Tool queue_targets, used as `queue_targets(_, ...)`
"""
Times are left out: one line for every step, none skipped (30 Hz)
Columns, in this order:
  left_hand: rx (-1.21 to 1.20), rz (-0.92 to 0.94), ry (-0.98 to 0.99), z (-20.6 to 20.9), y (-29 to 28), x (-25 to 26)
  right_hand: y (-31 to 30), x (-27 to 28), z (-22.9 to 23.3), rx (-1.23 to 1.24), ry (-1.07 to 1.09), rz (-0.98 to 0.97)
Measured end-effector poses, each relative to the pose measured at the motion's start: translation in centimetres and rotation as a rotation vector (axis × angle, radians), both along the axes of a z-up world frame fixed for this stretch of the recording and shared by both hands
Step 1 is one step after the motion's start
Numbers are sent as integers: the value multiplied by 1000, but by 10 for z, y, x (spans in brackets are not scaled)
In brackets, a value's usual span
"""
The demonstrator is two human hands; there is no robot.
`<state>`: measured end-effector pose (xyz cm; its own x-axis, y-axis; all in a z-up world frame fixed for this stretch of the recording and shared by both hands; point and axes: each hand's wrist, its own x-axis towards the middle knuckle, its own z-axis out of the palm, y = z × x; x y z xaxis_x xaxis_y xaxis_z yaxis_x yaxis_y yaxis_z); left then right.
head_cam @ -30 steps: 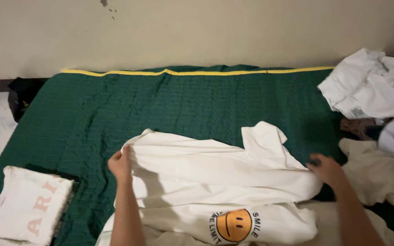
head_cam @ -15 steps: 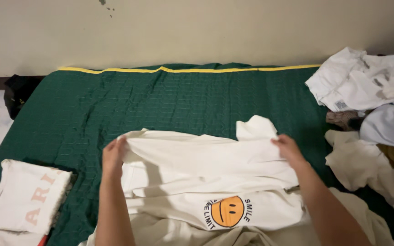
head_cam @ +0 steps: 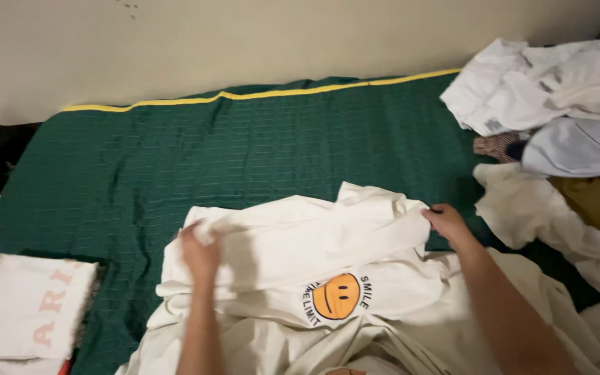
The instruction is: The person folds two white t-shirts on a green bedspread. They smooth each shirt, fold the sleeves and sides, then fold the bottom up to create a compact rectangle. The folded shirts are placed in a neat stack on the bed.
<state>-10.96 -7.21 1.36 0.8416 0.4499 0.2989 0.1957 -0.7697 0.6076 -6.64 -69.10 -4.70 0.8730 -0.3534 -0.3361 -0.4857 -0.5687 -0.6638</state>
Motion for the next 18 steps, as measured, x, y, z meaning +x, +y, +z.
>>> queue_targets(-111,-187,-86,-6,-30,10,3,-2,-6,233,126,-102)
queue_targets(-176,-284,-1,-13,-65,17,6,-6,-12,467,249,-203)
queue_targets(-116,-409,42,-19,-103,29,9,-8,-14,511,276,-223)
queue_targets(-127,-516,-4,-22,-139,35,13,-11,-17,555,303,-244)
queue_targets(-131,-585,-4,-24,-175,46,13,-13,-19,599,329,-265)
queue_targets(-146,-610,125,-24,-206,54,15,-19,-22,682,333,-241)
queue_targets(-162,-636,247,-22,-237,68,19,-22,-22,762,327,-216)
queue_targets(-145,-642,308,-19,-262,79,17,-21,-19,841,320,-188)
queue_targets(-131,-646,374,-18,-285,86,13,-22,-16,931,323,-245)
queue_targets(-109,-654,383,-17,-306,97,14,-25,-15,1022,323,-302)
queue_targets(-86,-658,390,-15,-325,108,16,-23,-14,1114,323,-356)
queue_targets(-63,-663,398,-14,-339,116,16,-24,-11,1220,264,-412)
queue_targets(6,-648,363,-13,-349,122,18,-26,-8,1325,203,-464)
queue_targets(76,-632,327,-11,-358,129,18,-26,-5,1430,139,-515)
queue_targets(145,-613,295,-11,-363,133,19,-26,-3,1493,135,-550)
queue_targets(157,-656,442,-10,-366,135,19,-26,-1,1556,130,-585)
queue_targets(173,-693,591,-9,-364,136,21,-25,-1,1622,128,-618)
queue_targets(188,-729,740,-7,-363,137,21,-24,-1,1616,130,-608)
